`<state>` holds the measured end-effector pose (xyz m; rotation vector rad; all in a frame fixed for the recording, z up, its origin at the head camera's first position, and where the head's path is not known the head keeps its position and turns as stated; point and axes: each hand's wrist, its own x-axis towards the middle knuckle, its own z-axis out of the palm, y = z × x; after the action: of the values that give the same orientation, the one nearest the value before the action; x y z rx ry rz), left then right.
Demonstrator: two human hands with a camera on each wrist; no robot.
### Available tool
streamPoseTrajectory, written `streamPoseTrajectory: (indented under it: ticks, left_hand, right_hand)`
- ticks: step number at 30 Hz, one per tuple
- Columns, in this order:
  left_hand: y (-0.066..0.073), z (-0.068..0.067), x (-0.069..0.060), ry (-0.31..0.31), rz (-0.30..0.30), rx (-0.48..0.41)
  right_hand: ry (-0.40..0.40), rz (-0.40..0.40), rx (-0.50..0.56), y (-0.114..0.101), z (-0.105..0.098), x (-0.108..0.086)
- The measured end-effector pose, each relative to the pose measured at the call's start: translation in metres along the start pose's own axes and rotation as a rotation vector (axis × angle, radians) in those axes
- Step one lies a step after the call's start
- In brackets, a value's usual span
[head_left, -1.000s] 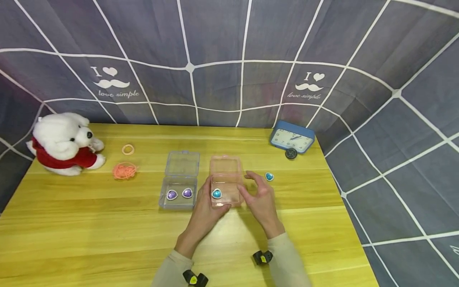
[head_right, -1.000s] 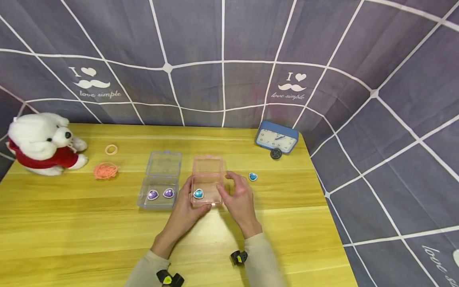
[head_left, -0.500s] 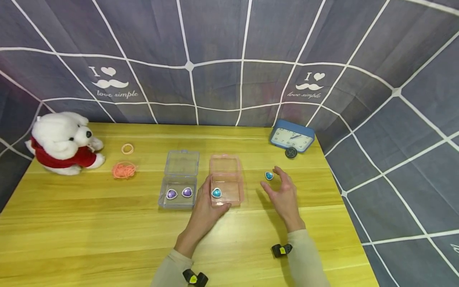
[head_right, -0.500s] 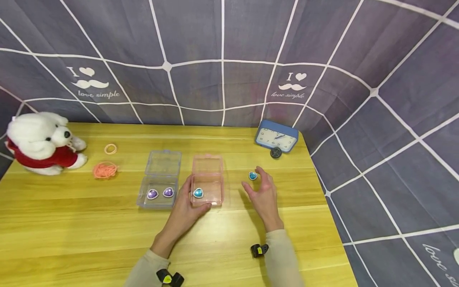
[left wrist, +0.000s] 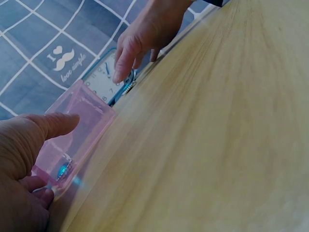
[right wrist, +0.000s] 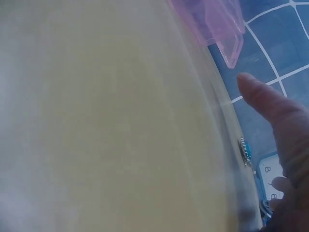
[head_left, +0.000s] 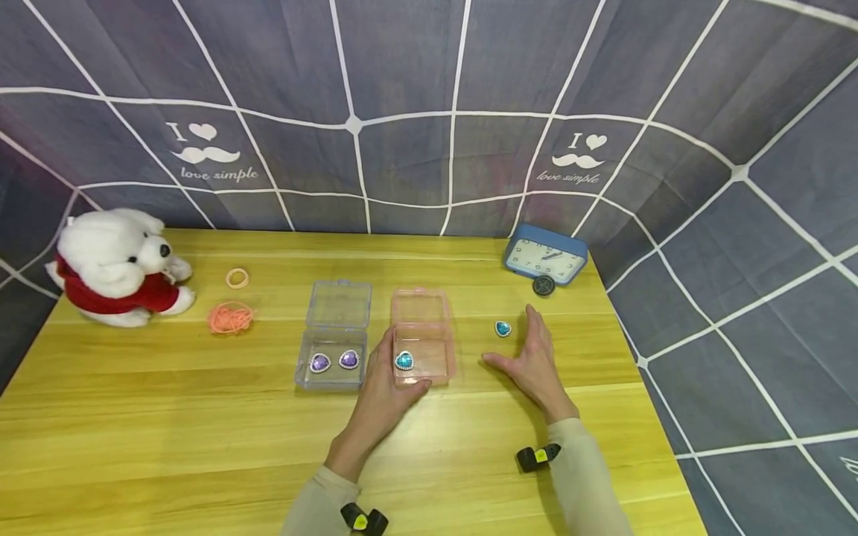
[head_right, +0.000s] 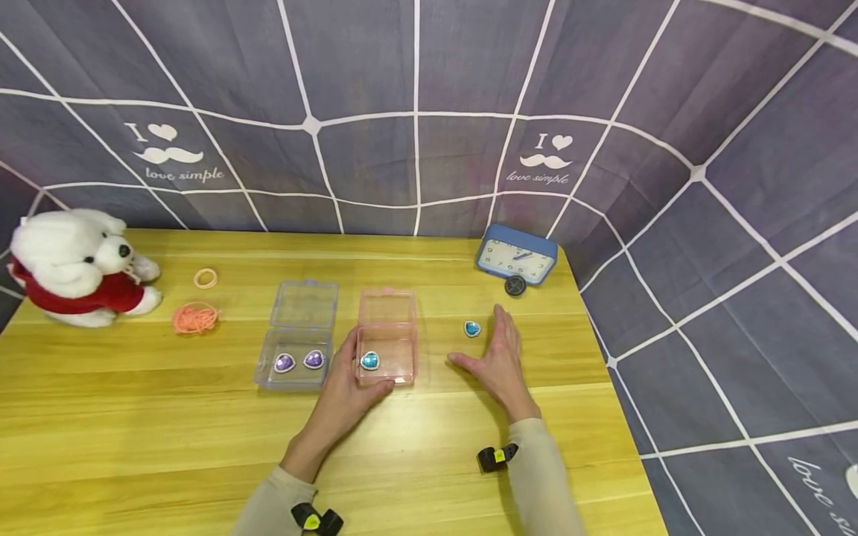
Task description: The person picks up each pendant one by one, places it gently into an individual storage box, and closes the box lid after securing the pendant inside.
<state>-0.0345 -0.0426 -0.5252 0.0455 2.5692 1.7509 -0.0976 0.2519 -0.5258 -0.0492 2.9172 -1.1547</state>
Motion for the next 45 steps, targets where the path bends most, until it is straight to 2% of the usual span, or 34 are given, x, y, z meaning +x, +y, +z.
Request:
streamPoseTrajectory:
  ticks: [10, 24, 29, 45]
  left_hand:
    - [0.0, 0.0, -0.001, -0.011, -0.002, 0.001]
    - [-0.001, 0.0, -0.001, -0.006, -0.009, 0.013]
    - [0.001, 0.0, -0.001, -0.006, -0.029, 0.013]
    - [0.0, 0.001, 0.001, -0.002, -0.007, 0.033]
  right_hand:
    - [-0.001, -0.05, -0.068, 0.005, 0.003, 0.008]
    - [-0.009, -0.057, -0.087, 0.006, 0.002, 0.013]
    - [-0.015, -0.058, -0.111, 0.006, 0.003, 0.015]
    - [0.041, -0.076, -0.095, 0.008, 0.007, 0.015]
